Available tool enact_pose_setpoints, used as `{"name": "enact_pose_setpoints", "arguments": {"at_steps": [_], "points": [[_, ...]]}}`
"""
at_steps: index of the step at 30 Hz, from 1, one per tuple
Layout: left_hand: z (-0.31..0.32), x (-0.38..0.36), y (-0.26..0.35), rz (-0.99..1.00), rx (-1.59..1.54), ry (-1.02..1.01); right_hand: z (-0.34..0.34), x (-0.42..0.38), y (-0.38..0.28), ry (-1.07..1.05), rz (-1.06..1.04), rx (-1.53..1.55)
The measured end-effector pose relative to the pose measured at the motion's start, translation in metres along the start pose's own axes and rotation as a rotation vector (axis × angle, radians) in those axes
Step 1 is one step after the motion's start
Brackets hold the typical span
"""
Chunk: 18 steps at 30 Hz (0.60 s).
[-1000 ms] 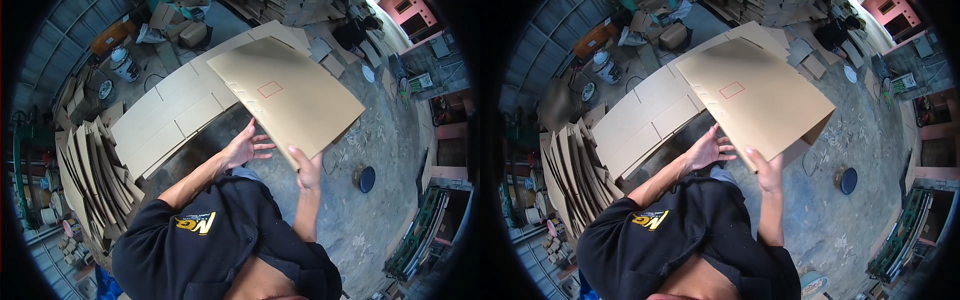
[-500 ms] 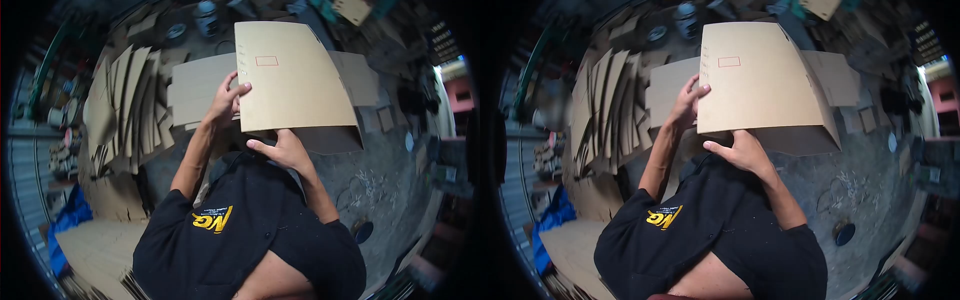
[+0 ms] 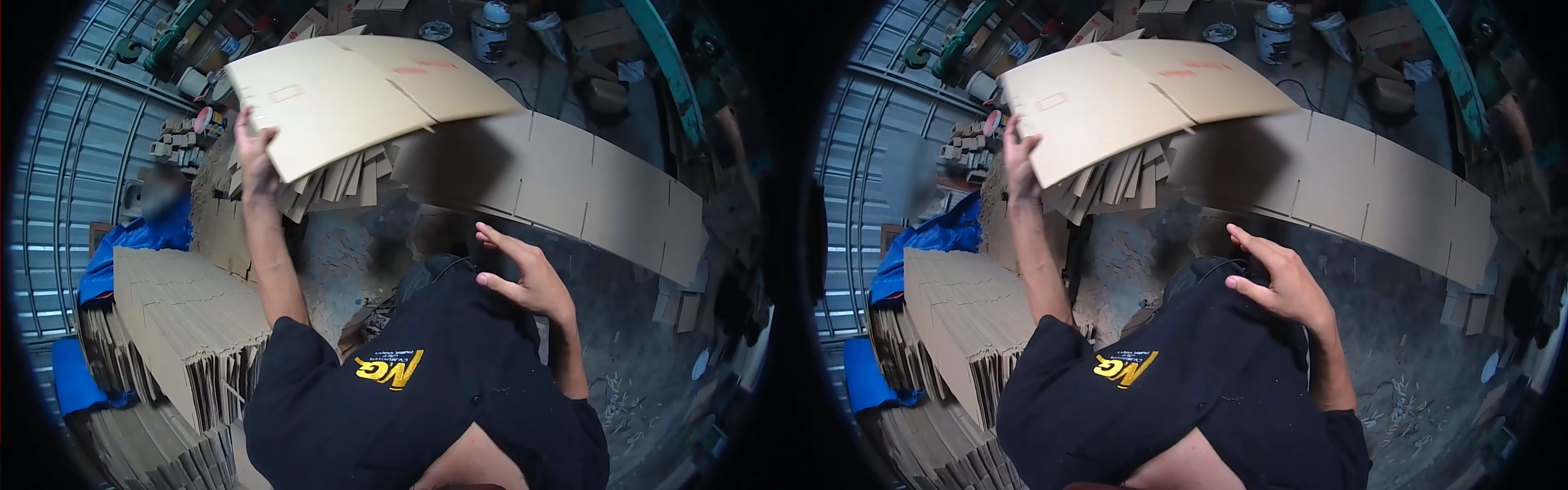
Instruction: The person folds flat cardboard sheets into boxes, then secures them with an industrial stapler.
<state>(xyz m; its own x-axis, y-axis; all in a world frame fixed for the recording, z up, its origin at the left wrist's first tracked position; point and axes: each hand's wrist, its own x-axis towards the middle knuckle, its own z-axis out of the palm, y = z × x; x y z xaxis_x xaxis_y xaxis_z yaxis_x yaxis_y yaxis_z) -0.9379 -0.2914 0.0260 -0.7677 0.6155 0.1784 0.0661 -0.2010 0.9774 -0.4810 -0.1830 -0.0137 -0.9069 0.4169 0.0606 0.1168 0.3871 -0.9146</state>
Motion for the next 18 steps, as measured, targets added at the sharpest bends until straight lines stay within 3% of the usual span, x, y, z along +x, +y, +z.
{"name": "enact_pose_setpoints", "arguments": {"at_steps": [3, 6, 8, 10, 12, 13, 15, 16, 18], "points": [[-0.071, 0.022, 0.001, 0.036, -0.031, 0.093, 0.003, 0.013, 0.004, 0.021, 0.066, 0.199], [-0.131, 0.042, -0.042, 0.065, -0.076, 0.179, 0.012, 0.030, 0.005, 0.004, 0.099, 0.185], [-0.158, 0.047, -0.087, 0.008, 0.029, 0.462, 0.020, 0.038, 0.009, -0.015, 0.091, 0.173], [-0.169, 0.037, -0.139, -0.231, 0.117, 0.743, 0.024, 0.043, 0.011, -0.064, 0.148, 0.134], [-0.217, 0.021, -0.255, -0.336, 0.295, 0.875, 0.028, 0.046, 0.013, -0.091, 0.168, 0.106], [-0.214, 0.000, -0.303, -0.408, 0.345, 0.882, 0.030, 0.046, 0.014, -0.095, 0.196, 0.077], [-0.129, -0.060, -0.314, -0.689, 0.360, 0.695, 0.033, 0.049, 0.016, -0.104, 0.240, 0.044], [-0.127, -0.082, -0.370, -0.848, 0.360, 0.569, 0.035, 0.050, 0.018, -0.089, 0.292, 0.070], [-0.076, -0.124, -0.418, -1.044, 0.256, 0.395, 0.038, 0.054, 0.023, -0.084, 0.374, 0.084]]}}
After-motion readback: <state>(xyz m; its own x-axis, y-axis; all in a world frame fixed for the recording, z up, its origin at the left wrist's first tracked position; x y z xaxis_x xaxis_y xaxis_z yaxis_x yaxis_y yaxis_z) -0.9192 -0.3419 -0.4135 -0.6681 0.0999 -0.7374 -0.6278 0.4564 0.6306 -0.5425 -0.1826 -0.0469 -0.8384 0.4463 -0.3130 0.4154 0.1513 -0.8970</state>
